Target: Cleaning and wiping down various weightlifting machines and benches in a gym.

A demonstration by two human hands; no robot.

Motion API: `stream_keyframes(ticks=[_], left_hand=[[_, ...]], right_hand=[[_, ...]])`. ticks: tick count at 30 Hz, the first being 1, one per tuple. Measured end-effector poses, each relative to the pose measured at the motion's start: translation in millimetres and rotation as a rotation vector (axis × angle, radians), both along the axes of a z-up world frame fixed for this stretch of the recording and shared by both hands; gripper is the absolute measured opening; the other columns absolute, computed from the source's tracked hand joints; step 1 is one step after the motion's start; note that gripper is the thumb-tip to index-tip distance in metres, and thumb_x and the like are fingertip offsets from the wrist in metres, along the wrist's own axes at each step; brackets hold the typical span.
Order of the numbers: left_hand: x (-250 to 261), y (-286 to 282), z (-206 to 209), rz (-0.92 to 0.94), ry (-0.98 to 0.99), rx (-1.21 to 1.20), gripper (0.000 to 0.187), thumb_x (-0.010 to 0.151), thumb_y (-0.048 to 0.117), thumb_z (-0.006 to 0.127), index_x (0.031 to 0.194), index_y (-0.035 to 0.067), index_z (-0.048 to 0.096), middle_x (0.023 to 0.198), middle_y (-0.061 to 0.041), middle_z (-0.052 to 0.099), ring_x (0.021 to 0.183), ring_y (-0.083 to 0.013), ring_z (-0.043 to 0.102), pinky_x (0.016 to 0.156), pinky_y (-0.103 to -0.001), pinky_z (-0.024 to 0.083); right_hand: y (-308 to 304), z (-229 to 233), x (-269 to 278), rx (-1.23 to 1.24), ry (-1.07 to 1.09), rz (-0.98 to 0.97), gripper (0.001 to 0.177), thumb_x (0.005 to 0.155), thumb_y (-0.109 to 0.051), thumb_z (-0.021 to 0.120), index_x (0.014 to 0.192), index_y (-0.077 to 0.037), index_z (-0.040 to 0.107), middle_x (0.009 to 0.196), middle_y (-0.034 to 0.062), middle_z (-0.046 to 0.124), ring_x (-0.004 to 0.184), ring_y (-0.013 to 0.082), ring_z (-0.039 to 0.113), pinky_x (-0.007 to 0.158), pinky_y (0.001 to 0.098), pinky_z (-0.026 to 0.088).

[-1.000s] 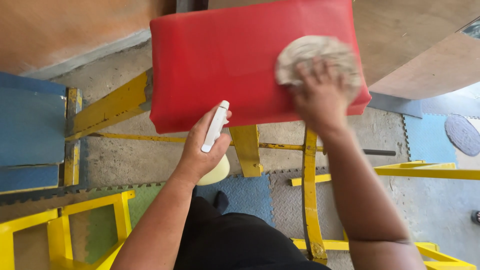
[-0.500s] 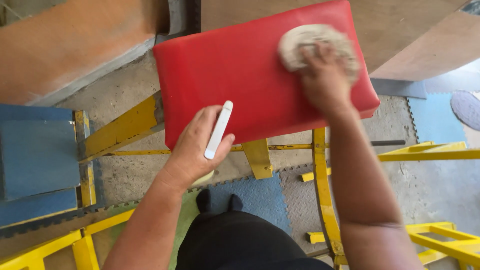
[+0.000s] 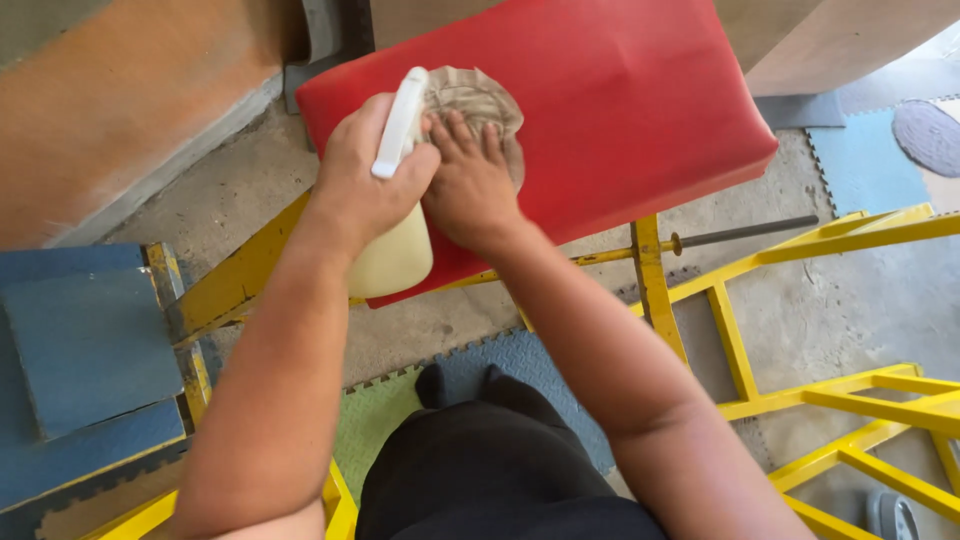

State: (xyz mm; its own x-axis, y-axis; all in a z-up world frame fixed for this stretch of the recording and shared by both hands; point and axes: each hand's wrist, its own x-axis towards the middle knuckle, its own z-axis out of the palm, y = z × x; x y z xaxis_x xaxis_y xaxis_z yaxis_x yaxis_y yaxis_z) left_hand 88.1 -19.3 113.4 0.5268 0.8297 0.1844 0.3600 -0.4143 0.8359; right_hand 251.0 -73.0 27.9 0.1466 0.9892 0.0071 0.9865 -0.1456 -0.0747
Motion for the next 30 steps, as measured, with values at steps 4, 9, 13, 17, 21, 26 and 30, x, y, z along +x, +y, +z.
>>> stream_keyframes(ticks=[4,9,13,17,21,26,30], left_hand=[[12,17,12,-0.176,0.023,-0.34,0.033,0.083,0.023,0.066,0.114,0.011,0.068,0.106,-0.006,0.074,0.101,-0.0195,0.071,0.089,-0.036,0.057],[35,26,37,-0.28,0.269,-0.47,0.036,0.077,0.027,0.068,0.111,0.016,0.07,0.105,-0.004,0.074,0.098,-0.02,0.071,0.085,-0.038,0.055],[53,33,34,-0.305,0.503,-0.456,0.039,0.075,0.03,0.069,0.112,0.018,0.069,0.105,-0.006,0.073,0.096,-0.0228,0.07,0.085,-0.041,0.055],[73,44,34,-0.319,0.621,-0.472,0.037,0.075,0.031,0.07,0.111,0.017,0.071,0.105,-0.008,0.074,0.096,-0.0246,0.07,0.086,-0.043,0.055],[78,53,24,-0.33,0.571,-0.424,0.039,0.076,0.03,0.07,0.113,0.017,0.07,0.105,-0.008,0.074,0.096,-0.0241,0.07,0.086,-0.042,0.055],[66,63,27,-0.22,0.5,-0.34,0.04,0.077,0.029,0.069,0.114,0.015,0.067,0.11,-0.008,0.071,0.101,-0.0234,0.068,0.09,-0.041,0.053],[51,80,20,-0.125,0.453,-0.336,0.04,0.076,0.027,0.068,0.114,0.015,0.066,0.11,-0.008,0.071,0.101,-0.0245,0.068,0.089,-0.041,0.053]], right_hand=[[3,27,72,-0.026,0.026,-0.062,0.051,0.103,-0.031,0.047,0.154,-0.025,0.045,0.167,0.0088,0.031,0.155,0.0309,0.022,0.123,0.0547,0.014],[-13,75,181,0.002,0.034,-0.416,0.055,0.103,-0.031,0.052,0.158,-0.026,0.044,0.166,0.0096,0.031,0.155,0.0299,0.023,0.128,0.0532,0.012],[-5,63,188,0.098,0.028,-0.484,0.053,0.103,-0.034,0.05,0.155,-0.028,0.043,0.167,0.0117,0.023,0.154,0.0331,0.013,0.122,0.0569,0.007],[10,37,121,0.023,-0.048,-0.201,0.055,0.102,-0.032,0.051,0.156,-0.026,0.044,0.166,0.0145,0.026,0.155,0.0352,0.015,0.122,0.0624,0.007],[21,38,136,-0.03,-0.032,-0.001,0.056,0.101,-0.031,0.05,0.156,-0.028,0.043,0.166,0.0132,0.028,0.154,0.0334,0.018,0.122,0.062,0.008],[37,69,196,0.011,0.04,-0.258,0.055,0.104,-0.035,0.05,0.158,-0.025,0.041,0.169,0.012,0.028,0.158,0.0336,0.019,0.125,0.0598,0.01],[66,41,136,0.027,-0.004,-0.283,0.058,0.102,-0.04,0.049,0.157,-0.024,0.038,0.165,0.0169,0.025,0.153,0.0381,0.015,0.12,0.0624,0.008]])
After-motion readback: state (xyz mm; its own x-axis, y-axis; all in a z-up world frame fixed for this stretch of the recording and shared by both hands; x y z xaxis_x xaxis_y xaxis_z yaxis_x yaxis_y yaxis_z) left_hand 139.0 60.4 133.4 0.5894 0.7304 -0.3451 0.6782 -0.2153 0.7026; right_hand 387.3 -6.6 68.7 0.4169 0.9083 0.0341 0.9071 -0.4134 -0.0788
